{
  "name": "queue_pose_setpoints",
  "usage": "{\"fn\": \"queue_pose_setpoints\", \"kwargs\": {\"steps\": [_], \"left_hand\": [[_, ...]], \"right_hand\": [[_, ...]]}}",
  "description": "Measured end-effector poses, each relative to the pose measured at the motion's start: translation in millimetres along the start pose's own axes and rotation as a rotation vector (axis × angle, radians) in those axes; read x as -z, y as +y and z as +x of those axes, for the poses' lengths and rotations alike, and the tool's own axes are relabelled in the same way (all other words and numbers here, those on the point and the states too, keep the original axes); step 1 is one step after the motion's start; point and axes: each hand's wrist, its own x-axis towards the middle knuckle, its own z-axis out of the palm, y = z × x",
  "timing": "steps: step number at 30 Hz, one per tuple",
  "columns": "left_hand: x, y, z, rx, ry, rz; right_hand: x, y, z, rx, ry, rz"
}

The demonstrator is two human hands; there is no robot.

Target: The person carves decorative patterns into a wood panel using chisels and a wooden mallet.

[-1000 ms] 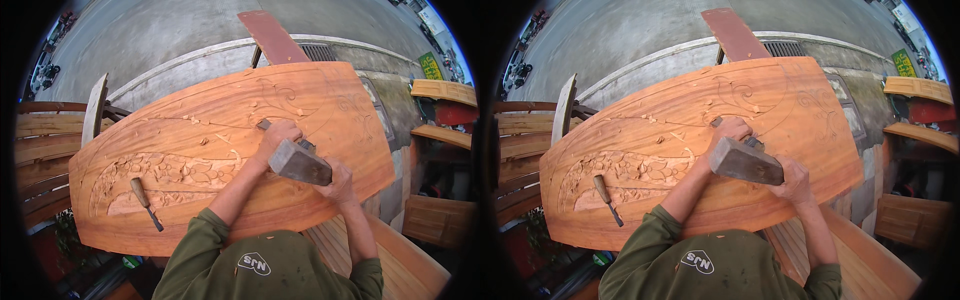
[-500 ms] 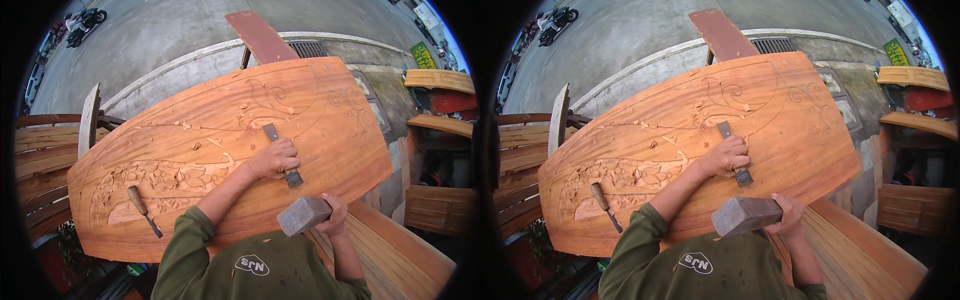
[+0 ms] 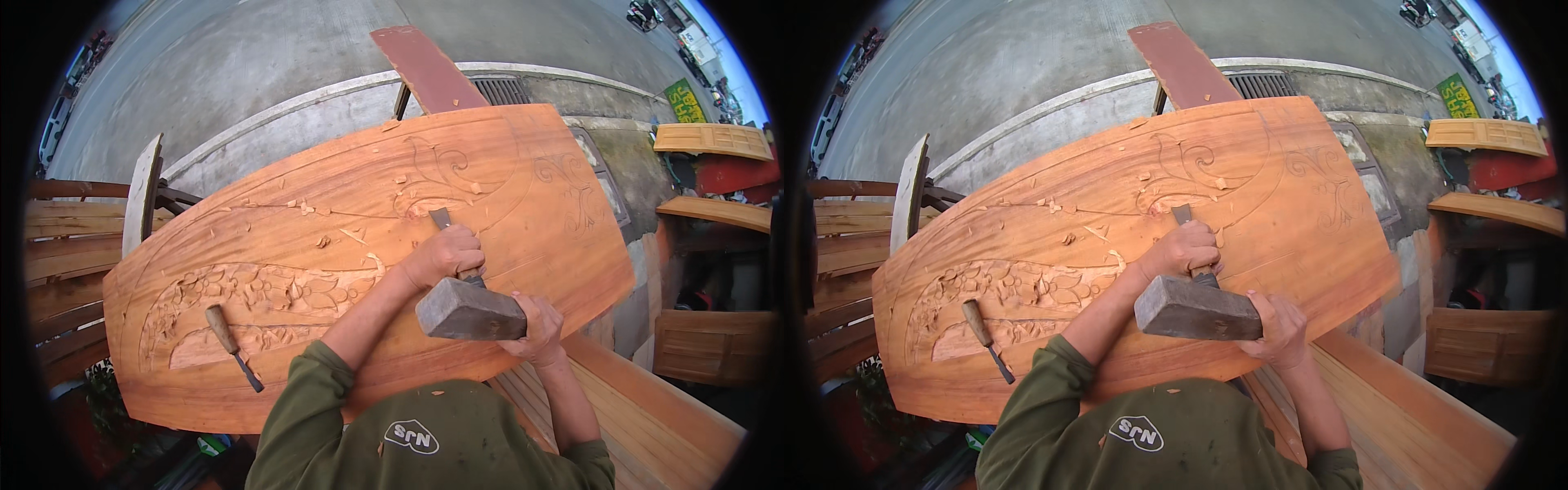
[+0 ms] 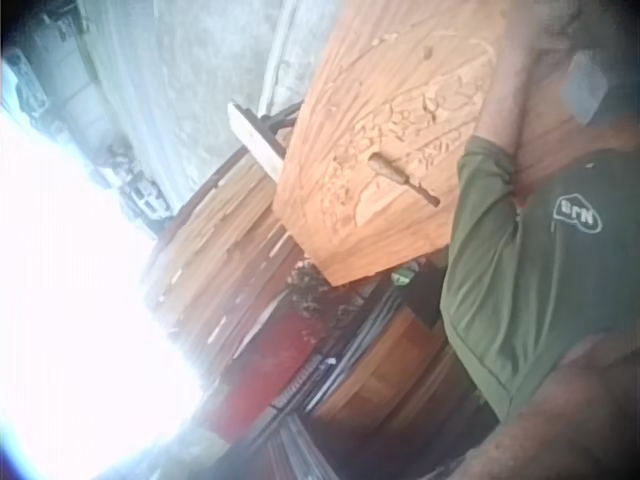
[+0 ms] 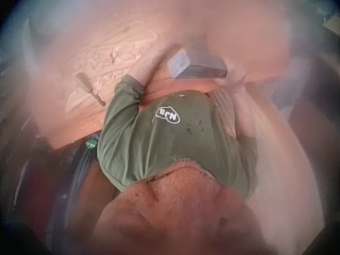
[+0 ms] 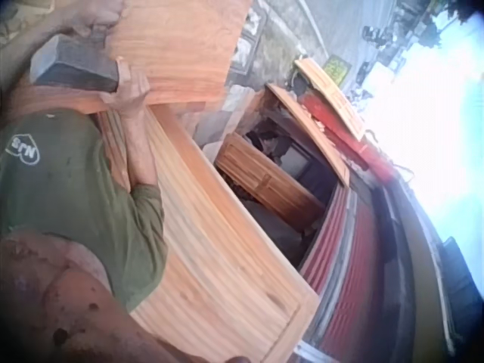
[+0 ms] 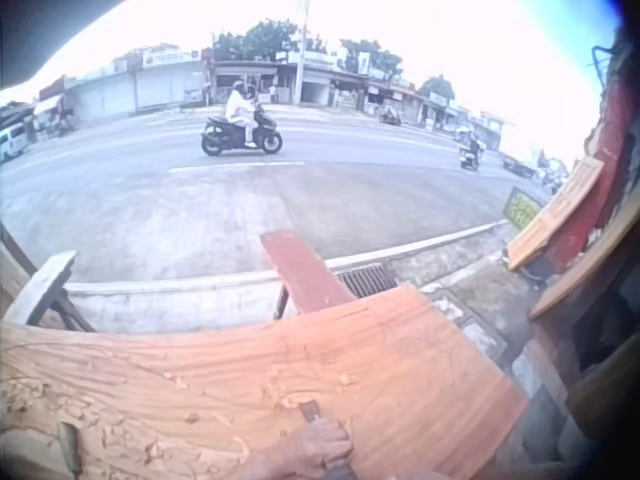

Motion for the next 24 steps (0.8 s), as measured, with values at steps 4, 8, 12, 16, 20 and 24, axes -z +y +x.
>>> {"fn": "queue_pose_setpoints", "kwargs": {"steps": [4,8,12,16,20,24], "left_hand": [[4,-1,-4,-0.036,-0.038,0.007],[-3,1,-8,-0.028,-0.073,0.028],[5,0,-8,-0.031,-0.088,0.047],[1,-1,-6,-0.039,-0.118,0.040],[7,-1,-10,-0.016,-0.146,0.098],[3,1,-9,-0.034,-0.133,0.046]], "right_hand": [[-8,-6,-5,0.165,0.200,0.124],[-15,16,-3,-0.010,-0.070,-0.017],[-7,-2,-8,0.103,0.008,0.074],[-20,14,2,0.084,-0.016,0.042],[-3,6,8,0.099,-0.068,0.020],[8,-17,-4,0.157,0.035,0.098]]}}
